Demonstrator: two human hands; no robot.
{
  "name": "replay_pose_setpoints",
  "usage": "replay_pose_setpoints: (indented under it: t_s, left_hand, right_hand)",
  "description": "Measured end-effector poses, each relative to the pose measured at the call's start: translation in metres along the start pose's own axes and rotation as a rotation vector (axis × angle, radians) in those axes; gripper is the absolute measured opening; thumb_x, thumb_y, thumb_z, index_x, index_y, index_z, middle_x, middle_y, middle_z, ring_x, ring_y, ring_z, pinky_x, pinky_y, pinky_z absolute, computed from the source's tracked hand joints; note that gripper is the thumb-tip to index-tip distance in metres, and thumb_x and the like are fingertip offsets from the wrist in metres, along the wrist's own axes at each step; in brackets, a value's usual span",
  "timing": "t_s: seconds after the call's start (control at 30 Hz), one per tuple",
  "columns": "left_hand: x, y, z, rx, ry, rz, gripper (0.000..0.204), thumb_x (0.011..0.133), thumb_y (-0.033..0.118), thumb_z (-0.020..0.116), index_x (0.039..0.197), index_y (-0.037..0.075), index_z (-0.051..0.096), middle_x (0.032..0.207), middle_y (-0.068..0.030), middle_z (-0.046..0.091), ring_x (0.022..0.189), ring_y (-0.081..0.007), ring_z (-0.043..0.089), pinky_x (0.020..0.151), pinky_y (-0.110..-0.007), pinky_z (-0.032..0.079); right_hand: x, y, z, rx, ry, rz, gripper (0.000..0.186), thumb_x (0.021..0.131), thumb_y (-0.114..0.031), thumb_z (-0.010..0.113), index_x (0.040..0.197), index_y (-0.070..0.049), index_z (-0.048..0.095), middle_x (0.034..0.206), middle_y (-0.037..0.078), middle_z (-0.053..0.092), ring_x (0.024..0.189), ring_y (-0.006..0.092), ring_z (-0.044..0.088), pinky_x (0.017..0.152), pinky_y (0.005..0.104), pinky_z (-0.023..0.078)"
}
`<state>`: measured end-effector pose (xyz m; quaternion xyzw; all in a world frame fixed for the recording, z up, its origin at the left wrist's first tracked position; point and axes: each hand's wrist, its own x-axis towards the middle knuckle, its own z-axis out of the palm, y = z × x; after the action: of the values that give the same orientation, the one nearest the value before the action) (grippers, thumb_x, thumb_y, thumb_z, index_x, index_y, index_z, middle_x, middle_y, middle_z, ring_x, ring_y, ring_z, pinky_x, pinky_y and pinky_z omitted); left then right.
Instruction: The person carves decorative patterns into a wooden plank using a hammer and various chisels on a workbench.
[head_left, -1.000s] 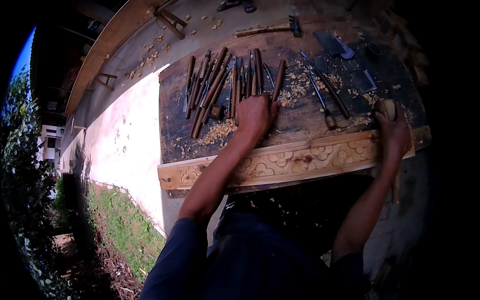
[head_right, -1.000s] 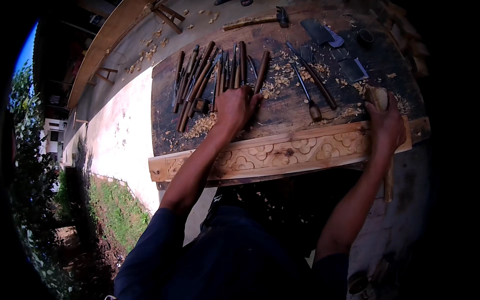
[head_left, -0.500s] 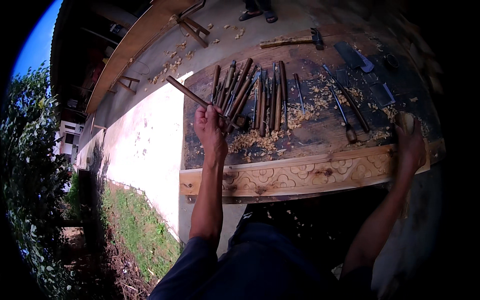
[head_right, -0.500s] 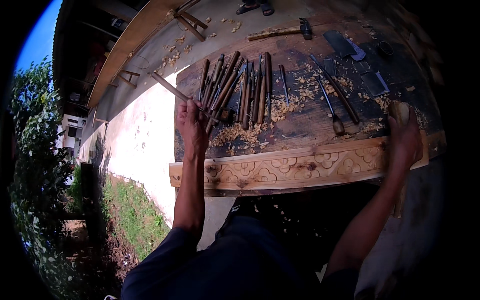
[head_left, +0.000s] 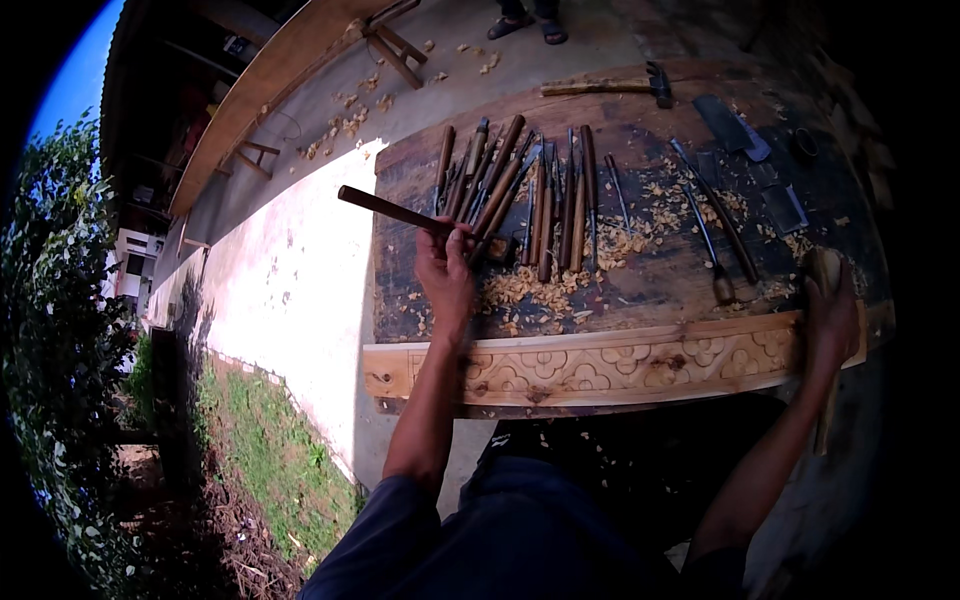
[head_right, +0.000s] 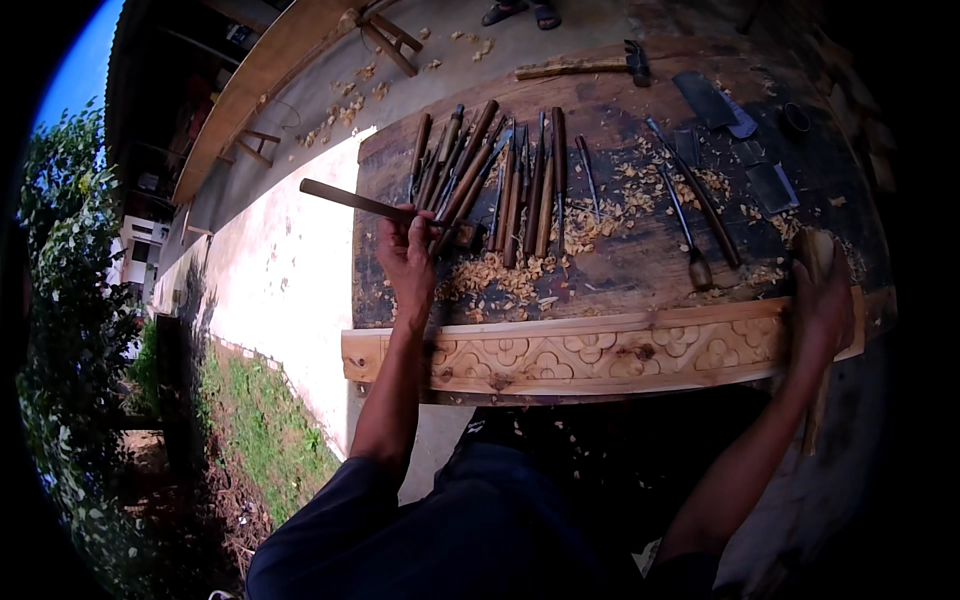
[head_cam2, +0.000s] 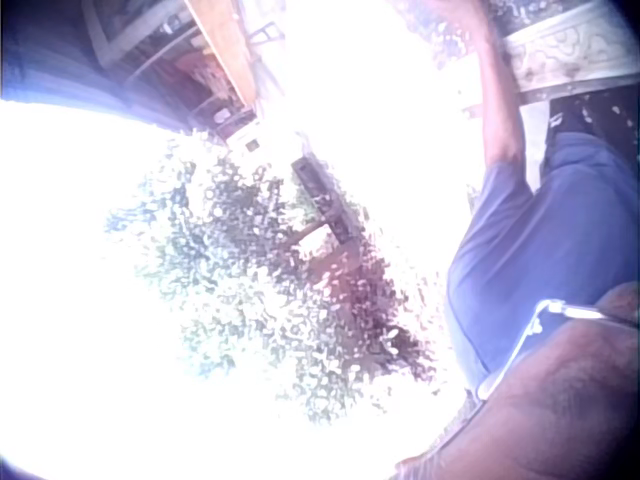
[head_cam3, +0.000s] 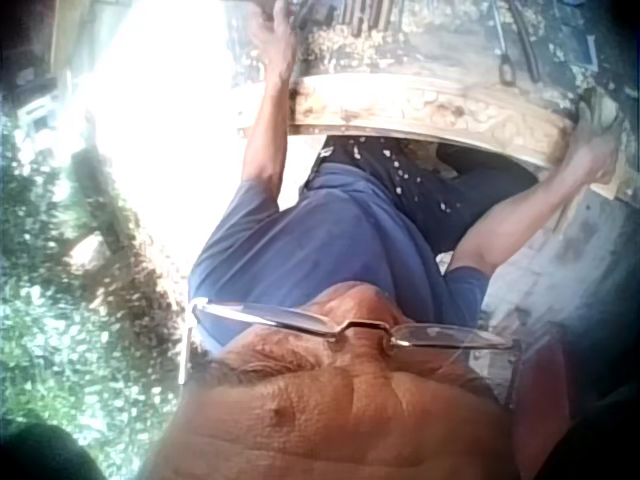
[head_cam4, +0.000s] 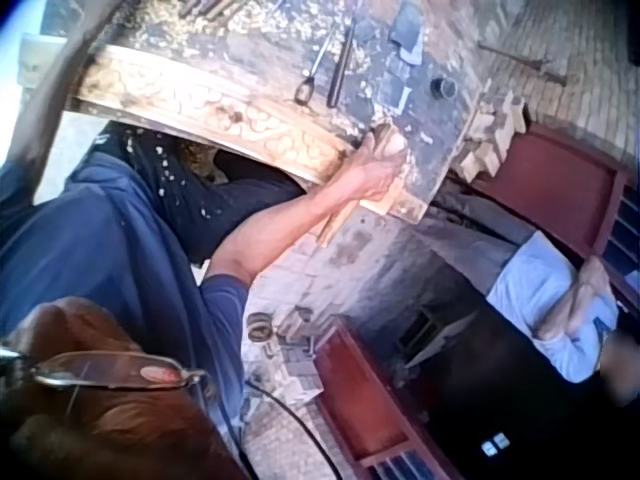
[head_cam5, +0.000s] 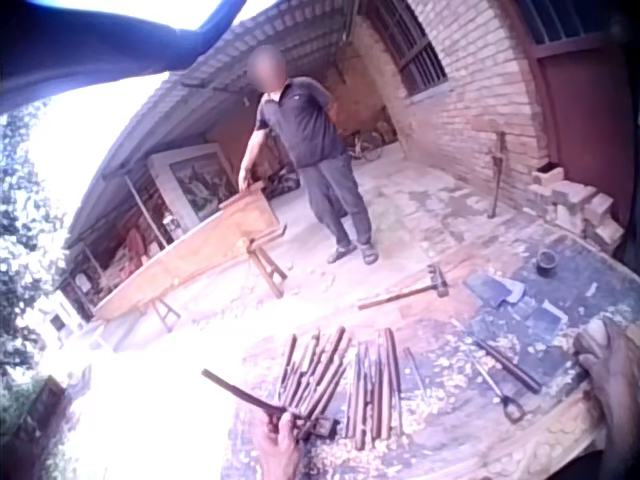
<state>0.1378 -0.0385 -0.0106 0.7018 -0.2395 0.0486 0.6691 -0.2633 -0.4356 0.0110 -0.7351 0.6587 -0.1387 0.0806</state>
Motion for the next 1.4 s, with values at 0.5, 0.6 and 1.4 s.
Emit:
replay_pose_setpoints:
  t_s: [0.5, 0.6, 1.4]
  left_hand:
    - [-0.02, 0.012, 0.007, 0.563, -0.037, 0.228, 0.015, 0.112, 0.005, 0.066, 0.126, 0.005, 0.066, 0.105, -0.0118, 0.083, 0.095, -0.0183, 0.078, 0.086, -0.034, 0.058]
    - [-0.018, -0.007, 0.012, 0.498, -0.012, 0.216, 0.013, 0.111, 0.007, 0.068, 0.124, 0.007, 0.07, 0.105, -0.0121, 0.083, 0.093, -0.0188, 0.078, 0.084, -0.035, 0.058]
    - [-0.184, 0.087, 0.069, -0.346, -0.311, -0.33, 0.022, 0.114, -0.005, 0.06, 0.128, 0.003, 0.044, 0.127, -0.0286, 0.079, 0.114, -0.0178, 0.075, 0.1, -0.027, 0.056]
  right_hand:
    - [0.004, 0.02, 0.009, 0.039, 0.017, -0.077, 0.085, 0.098, -0.038, 0.082, 0.173, -0.025, 0.044, 0.158, 0.016, 0.067, 0.143, 0.0378, 0.066, 0.116, 0.048, 0.052]
    - [0.006, 0.032, 0.016, 0.037, 0.048, -0.122, 0.091, 0.095, -0.033, 0.084, 0.174, -0.02, 0.041, 0.162, 0.015, 0.063, 0.144, 0.0371, 0.065, 0.117, 0.0467, 0.051]
    - [-0.055, -0.048, -0.07, 2.106, -0.684, -0.246, 0.07, 0.117, -0.038, 0.056, 0.169, 0.004, 0.034, 0.155, 0.036, 0.057, 0.12, 0.0366, 0.075, 0.083, 0.0408, 0.072]
